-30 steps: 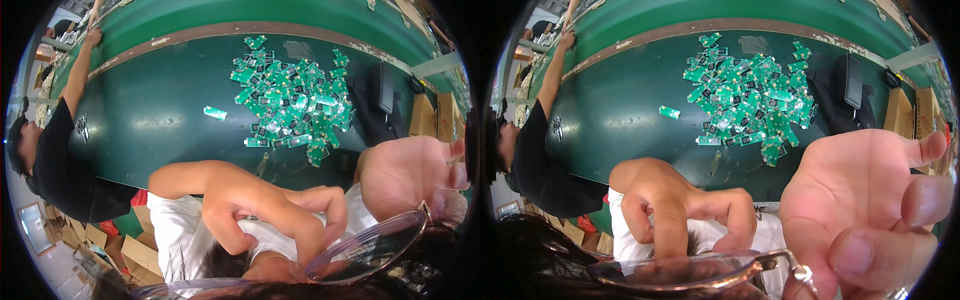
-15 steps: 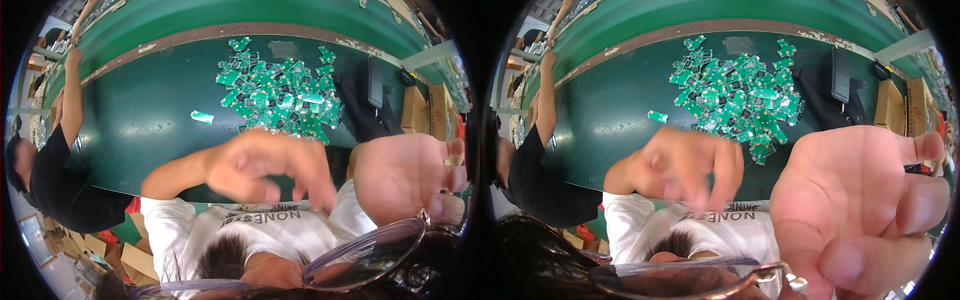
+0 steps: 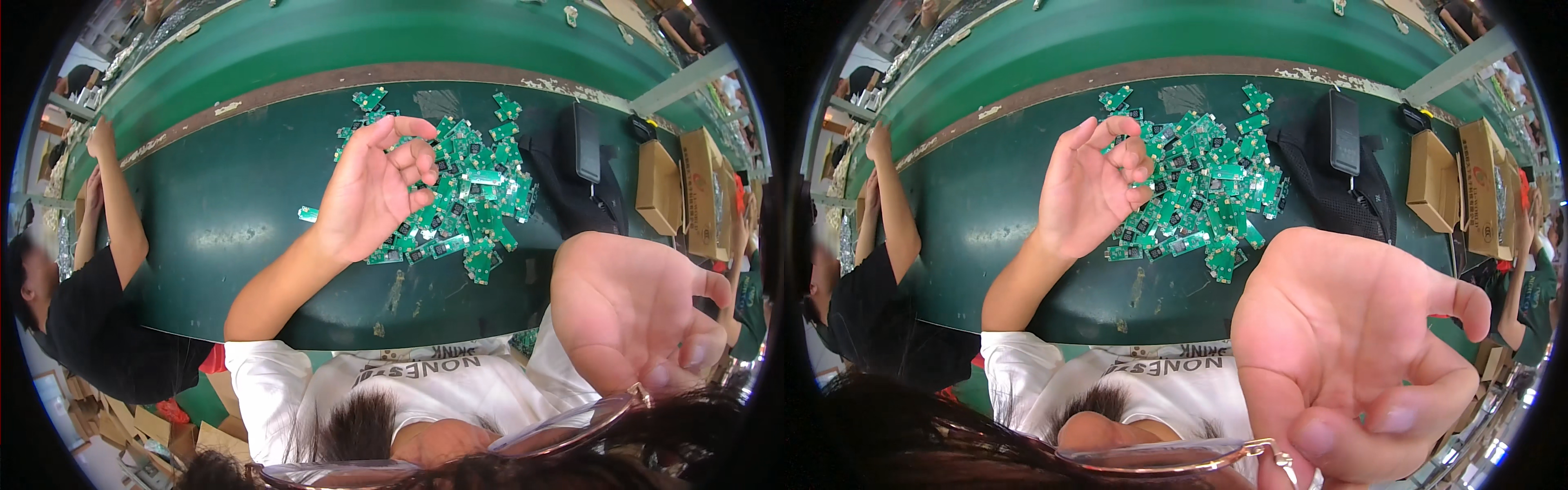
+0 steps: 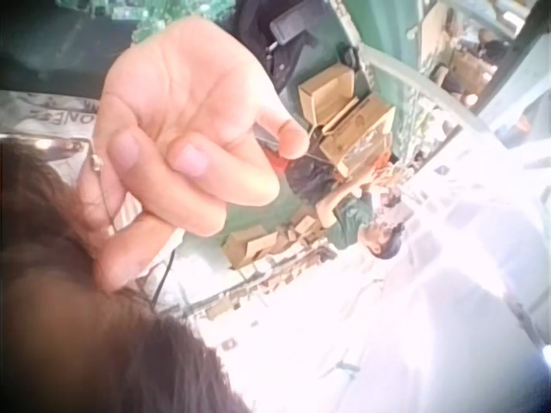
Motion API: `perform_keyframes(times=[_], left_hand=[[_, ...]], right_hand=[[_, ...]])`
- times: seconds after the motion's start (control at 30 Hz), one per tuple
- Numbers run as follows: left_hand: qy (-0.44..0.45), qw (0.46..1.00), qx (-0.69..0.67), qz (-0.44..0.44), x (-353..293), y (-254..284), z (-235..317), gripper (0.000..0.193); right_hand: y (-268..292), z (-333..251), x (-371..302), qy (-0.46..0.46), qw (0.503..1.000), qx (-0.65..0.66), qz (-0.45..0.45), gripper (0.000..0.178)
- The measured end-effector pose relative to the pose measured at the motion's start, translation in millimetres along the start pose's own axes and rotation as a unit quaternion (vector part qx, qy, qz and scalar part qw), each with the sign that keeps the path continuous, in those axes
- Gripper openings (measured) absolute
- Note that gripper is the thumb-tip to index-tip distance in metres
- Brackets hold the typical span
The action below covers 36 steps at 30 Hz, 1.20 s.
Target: Assembling electronic components by hand on an assembly line.
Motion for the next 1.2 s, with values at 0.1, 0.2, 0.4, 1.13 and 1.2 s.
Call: perform_keyframes(times=[0.1, 0.2, 0.4, 1.13, 1.2], left_hand=[[-0.022, 1.000, -0.002, 0.014, -3, 2, 2, 0.035], [-0.027, 1.000, 0.000, 0.006, -3, -5, 1, 0.029], [-0.095, 0.991, 0.091, 0.009, -2, -6, 1, 0.017], [-0.092, 0.987, 0.116, 0.062, -6, -2, 4, 0.027], [-0.101, 0.989, 0.098, 0.039, -5, -5, 3, 0.025]], right_hand=[[1, -4, -3, -0.014, 1.000, 0.010, 0.003, 0.018], [1, 0, -1, -0.003, 1.000, 0.012, 0.015, 0.018], [3, -11, 12, -0.013, 0.998, 0.002, -0.060, 0.018], [-16, 3, -6, -0.262, 0.944, 0.193, 0.055, 0.036], [-16, -1, -6, -0.248, 0.944, 0.191, 0.101, 0.032]])
Point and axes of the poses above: each hand's wrist, its own x-axis towards the middle knuckle, its own y-axis out of the back of the hand, z = x × y, the point moved 3 cm from there along x, towards the middle knuckle, and after that the axes turned 11 degrees about z, right-handed, at the moved point
